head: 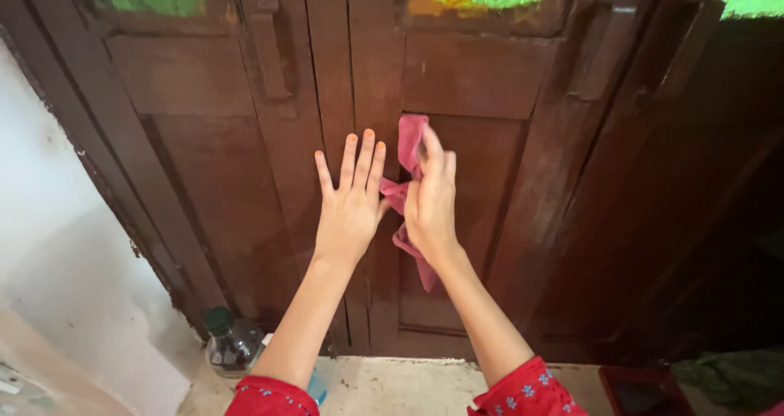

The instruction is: The person prepares a cleaning solution by spraying a liquid onto a cloth and then wipes down a wooden window frame and its green textured glass panes.

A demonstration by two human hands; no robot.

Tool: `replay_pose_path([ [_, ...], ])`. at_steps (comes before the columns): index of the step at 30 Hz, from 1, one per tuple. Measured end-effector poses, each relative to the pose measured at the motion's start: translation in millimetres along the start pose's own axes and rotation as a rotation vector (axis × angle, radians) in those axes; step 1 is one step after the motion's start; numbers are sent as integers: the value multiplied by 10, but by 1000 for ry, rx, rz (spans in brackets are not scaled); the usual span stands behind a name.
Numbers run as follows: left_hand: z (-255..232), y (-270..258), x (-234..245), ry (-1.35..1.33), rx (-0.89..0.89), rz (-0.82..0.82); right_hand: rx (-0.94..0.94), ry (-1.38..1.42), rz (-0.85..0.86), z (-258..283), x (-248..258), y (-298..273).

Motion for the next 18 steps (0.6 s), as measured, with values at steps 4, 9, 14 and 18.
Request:
replay_pose_path([
  [4,-12,-22,-12,14,-11,0,15,-105,14,-122,-11,-195],
  [9,-23,-43,-7,38,-46,-30,-3,-145,49,-262,8,-531],
  [14,0,-23,-6,-20,-77,149,8,-217,141,-350,28,-821],
  [18,-23,16,14,7,-66,218,-72,-229,209,-417,36,-1012],
])
Point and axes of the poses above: each hand's wrist, its own y-axis towards the middle knuckle, its own x-axis out of the back of the hand, z = x × y, the point moved 7 cm from there along y, towards the middle knuckle, and after that the axes turned 14 degrees about y, right-handed, at the moved point
